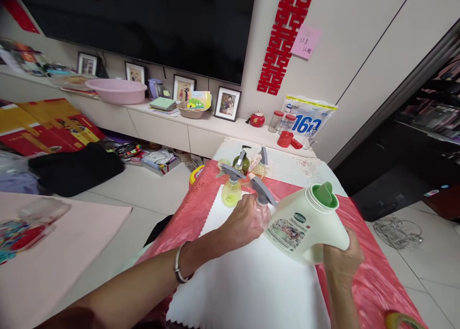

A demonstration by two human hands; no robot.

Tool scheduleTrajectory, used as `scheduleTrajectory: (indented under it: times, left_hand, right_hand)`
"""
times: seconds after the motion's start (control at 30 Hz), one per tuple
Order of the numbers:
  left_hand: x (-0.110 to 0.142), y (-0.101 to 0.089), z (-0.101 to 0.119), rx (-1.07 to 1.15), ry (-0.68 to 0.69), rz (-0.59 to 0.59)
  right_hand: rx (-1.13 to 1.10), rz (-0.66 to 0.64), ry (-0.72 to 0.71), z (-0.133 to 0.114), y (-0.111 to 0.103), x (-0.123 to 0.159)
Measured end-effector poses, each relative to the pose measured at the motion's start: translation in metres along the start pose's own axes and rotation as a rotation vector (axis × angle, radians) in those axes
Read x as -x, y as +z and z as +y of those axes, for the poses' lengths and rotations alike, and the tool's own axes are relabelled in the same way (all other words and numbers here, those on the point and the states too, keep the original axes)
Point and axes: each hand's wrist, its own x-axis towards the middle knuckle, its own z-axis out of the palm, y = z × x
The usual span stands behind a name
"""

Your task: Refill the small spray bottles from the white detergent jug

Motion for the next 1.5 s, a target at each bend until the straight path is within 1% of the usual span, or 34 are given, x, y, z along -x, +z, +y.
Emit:
scheduleTrajectory:
  times: [0.03, 0.1, 0.17, 0.3, 0.47, 0.6, 0.83, 1.07, 1.17, 1.3, 1.5]
  left_hand:
    - [-0.009, 0.007, -0.002, -0.163, 0.002, -0.009]
    - [-0.026, 0.017, -0.005, -0.369, -0.009, -0.037]
    - [-0.04, 0.023, -0.008, -0.468, -0.05, -0.061]
    - [-0.063, 0.033, -0.02, -0.547, -0.12, -0.056]
    - [-0.086, 0.042, -0.045, -0.583, -0.124, 0.084]
    - [-0.097, 0.047, -0.06, -0.6, -0.138, 0.148]
    - [-0.106, 0.055, -0.08, -0.621, -0.135, 0.272]
    - [-0.103, 0.053, -0.092, -0.64, -0.127, 0.317]
    - [-0.101, 0.051, -0.096, -0.629, -0.12, 0.307]
    - [-0.096, 0.05, -0.104, -0.607, -0.088, 0.246]
    - [-0.09, 0.049, -0.109, -0.564, -0.151, 0.175]
  right_hand:
    - [0.007, 0.014, -0.017, 0.001, 0.001, 0.001]
    - [0.01, 0.031, -0.049, 0.004, 0.003, 0.001]
    - [0.001, 0.036, -0.07, 0.011, 0.007, 0.0]
    - [-0.02, 0.047, -0.071, 0.023, 0.012, -0.002]
    - [-0.021, 0.056, -0.091, 0.023, 0.012, -0.001]
    - [-0.018, 0.053, -0.115, 0.021, 0.011, 0.0]
    - [-0.039, 0.077, -0.103, 0.022, 0.013, 0.002]
    - [-0.048, 0.086, -0.119, 0.022, 0.013, 0.002]
    - [-0.049, 0.093, -0.136, 0.022, 0.014, 0.001]
    - [-0.052, 0.094, -0.156, 0.024, 0.015, 0.0]
    - [-0.048, 0.084, -0.159, 0.031, 0.016, 0.001]
